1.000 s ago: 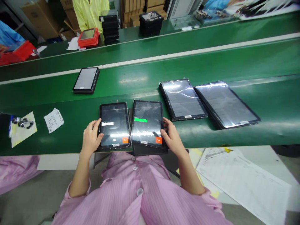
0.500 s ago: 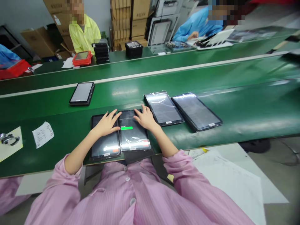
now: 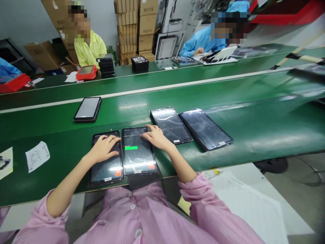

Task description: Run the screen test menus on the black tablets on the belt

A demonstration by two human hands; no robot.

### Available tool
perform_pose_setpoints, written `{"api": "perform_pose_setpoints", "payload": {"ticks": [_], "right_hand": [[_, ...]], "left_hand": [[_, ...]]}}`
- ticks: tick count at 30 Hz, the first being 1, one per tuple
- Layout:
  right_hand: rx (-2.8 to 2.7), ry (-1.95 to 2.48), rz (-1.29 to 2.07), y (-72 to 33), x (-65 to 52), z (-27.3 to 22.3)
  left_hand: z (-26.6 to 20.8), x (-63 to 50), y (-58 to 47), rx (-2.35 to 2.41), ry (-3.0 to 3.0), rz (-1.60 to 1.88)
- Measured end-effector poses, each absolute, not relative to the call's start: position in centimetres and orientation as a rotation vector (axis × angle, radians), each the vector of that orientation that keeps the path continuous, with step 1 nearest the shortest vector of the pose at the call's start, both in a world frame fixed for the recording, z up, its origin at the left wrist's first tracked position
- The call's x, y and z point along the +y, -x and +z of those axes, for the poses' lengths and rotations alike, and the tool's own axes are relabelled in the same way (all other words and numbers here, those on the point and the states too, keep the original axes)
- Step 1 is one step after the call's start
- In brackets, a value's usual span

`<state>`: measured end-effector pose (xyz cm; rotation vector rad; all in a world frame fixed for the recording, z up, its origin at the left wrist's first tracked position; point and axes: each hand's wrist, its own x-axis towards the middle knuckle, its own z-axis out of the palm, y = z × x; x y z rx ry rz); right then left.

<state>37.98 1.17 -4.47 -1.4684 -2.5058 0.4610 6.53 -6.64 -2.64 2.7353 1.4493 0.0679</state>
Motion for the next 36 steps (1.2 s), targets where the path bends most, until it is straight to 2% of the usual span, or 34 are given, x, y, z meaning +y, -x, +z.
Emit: {"api": "perform_pose_setpoints", "payload": {"ticks": [6,10,15,19,26,29,36], "right_hand": [[-2.280,1.533,0.535,-38.6,3.0,-4.6],[-2.321,1.523,0.555,-37.7,3.6,-4.8],[-2.351,1.531,0.523,-37.4,3.9,-4.7],[-2.332,1.515,0.556,-36.8,5.4,-3.9],[-2.431,1.775,0.804,-35.8,8.7,-2.7],[-2.404,1.810,0.926,-36.0,10.0,-2.5],[-1.990,1.729,1.573,-36.4,11.3,-2.0]], "left_hand": [[-2.5,-5.8,-4.2,1.839,-2.631,0.228],[-2.9,-4.9,-3.8,1.830,-2.663,0.195],[-1.4,-2.8,-3.9,1.807,-2.545,0.354],[-0.4,0.6,-5.1,1.636,-2.259,0.130],[0.3,4.4,-7.1,1.500,-2.208,-0.358],[0.7,5.5,-6.7,1.460,-2.192,-0.387],[1.9,6.8,-4.6,1.259,-1.873,-0.269]]}}
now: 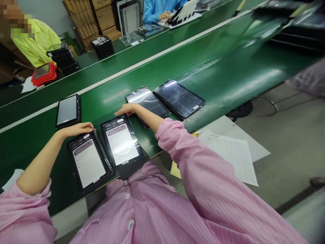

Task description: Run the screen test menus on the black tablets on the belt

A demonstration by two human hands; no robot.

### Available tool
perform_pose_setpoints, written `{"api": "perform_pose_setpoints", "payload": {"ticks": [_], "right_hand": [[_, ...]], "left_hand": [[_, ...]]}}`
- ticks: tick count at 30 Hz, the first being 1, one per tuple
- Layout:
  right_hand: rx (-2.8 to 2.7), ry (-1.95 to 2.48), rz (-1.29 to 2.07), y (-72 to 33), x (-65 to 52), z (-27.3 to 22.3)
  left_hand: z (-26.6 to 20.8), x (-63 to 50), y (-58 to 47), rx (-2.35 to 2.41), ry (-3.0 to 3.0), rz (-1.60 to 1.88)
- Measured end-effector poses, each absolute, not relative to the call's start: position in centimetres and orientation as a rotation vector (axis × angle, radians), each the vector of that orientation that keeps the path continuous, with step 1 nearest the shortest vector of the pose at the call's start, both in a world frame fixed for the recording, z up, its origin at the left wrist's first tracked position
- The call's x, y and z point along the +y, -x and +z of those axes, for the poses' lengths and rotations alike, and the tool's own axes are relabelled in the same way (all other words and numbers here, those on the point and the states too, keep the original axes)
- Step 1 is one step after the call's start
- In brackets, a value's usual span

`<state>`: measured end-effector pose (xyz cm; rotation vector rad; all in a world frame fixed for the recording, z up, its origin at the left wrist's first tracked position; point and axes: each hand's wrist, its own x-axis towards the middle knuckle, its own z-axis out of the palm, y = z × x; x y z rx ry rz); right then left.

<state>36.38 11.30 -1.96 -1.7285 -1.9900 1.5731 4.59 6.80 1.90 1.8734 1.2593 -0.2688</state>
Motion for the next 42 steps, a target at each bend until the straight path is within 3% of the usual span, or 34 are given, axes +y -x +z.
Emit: {"api": "perform_pose_setpoints", "payload": {"ticks": [4,13,20,27,33,39,42], "right_hand": [[-2.025,1.615,1.703,-36.4,11.3,-1.9],[-2.107,1.622,1.600,-35.3,12.0,-3.2],[-2.024,1.571,1.620,-35.6,12.0,-3.0],[-2.372,1.581,1.023,-36.2,6.4,-3.2],[-2.356,1.566,0.891,-36.2,5.6,-4.9],[-2.077,1.725,0.567,-36.7,4.6,-4.7],[-2.121,1.747,0.568,-37.1,1.4,-6.3]], "left_hand": [[1.7,6.9,-2.9,1.261,-1.849,-0.259],[-0.9,9.0,1.4,1.209,-1.765,-0.301],[-0.4,9.5,1.2,1.270,-1.776,-0.294],[-0.1,5.6,-1.0,1.248,-2.102,-0.308],[-1.5,6.8,-1.5,1.319,-2.038,-0.225],[-2.4,5.5,-3.1,1.758,-1.965,0.226],[-3.3,1.5,-5.8,1.891,-2.147,0.120]]}}
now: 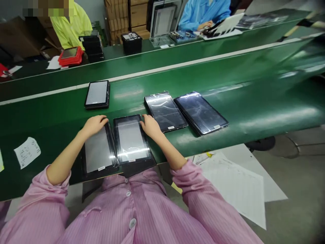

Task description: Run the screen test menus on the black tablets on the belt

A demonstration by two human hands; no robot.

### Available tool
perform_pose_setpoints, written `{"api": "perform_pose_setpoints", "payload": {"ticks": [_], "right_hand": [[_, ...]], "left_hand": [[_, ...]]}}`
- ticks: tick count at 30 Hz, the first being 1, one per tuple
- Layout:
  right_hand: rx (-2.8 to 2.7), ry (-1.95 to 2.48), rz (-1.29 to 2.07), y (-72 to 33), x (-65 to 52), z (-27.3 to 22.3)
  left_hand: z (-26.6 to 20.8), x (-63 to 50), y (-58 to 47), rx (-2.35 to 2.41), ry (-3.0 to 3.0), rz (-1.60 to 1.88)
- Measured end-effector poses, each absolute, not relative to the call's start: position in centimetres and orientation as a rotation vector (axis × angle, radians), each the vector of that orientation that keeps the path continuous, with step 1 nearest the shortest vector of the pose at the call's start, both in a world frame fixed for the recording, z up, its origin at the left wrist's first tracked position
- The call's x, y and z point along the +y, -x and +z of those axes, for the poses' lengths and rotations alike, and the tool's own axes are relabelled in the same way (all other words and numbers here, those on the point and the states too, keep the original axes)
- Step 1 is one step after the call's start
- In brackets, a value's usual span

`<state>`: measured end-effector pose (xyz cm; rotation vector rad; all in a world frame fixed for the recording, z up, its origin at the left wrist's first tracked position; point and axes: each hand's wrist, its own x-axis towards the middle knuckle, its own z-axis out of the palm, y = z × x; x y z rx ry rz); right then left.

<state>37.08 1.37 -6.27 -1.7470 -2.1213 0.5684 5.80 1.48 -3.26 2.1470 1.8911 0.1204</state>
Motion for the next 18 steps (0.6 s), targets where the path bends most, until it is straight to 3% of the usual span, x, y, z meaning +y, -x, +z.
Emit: {"api": "perform_pose_setpoints", "payload": {"ticks": [10,18], "right_hand": [[-1.453,1.497,0.911,-37.8,-2.5,-11.8],[-1.431,1.442,0.992,-38.5,-1.9,-12.4]], "left_hand": [[-4.9,-2.6,-9.6,2.206,-2.234,-0.086],[-3.2,-2.3,-9.6,2.121,-2.227,-0.216]]}}
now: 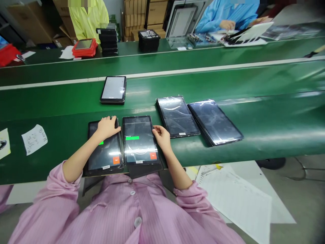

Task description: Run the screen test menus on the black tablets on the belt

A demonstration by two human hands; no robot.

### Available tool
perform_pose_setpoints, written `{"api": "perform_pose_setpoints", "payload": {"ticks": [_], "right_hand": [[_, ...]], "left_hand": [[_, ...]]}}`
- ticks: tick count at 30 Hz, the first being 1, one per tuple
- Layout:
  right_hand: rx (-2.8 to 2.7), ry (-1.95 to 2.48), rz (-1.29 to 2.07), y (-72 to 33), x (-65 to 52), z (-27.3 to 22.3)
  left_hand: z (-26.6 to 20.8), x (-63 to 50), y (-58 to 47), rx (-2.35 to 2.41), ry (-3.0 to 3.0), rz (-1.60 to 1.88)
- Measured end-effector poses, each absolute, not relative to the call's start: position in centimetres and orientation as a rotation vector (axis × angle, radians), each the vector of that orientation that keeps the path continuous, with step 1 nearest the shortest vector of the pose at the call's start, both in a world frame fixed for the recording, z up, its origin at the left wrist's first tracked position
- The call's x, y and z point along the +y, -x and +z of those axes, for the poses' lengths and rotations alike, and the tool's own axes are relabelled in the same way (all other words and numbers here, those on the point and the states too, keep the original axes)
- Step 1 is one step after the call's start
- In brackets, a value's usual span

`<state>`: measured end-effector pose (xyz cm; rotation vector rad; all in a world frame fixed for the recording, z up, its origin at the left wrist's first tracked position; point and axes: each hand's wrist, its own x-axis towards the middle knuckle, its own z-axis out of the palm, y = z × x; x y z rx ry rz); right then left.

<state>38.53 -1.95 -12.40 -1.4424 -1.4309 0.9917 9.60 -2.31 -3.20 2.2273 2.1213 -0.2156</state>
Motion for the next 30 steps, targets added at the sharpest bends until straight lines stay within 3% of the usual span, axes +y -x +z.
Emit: {"api": "perform_pose_setpoints", "payload": {"ticks": [14,23,27,30], "right_hand": [[-1.522,1.402,0.989,-38.4,-1.0,-12.7],[-1.575,1.520,0.920,-37.6,-1.7,-12.7],[-1.697,1.546,0.772,-37.3,-2.1,-12.4],[-1.651,1.490,0.853,-37.6,-1.9,-12.6]], "left_hand": [[-2.9,-2.2,-10.5,2.235,-2.115,-0.260],[-1.1,-1.8,-2.8,1.424,-2.184,-0.284],[-2.1,-2.1,-2.2,1.323,-2.285,-0.280],[-2.1,-2.0,-2.3,1.296,-2.278,-0.215]]}}
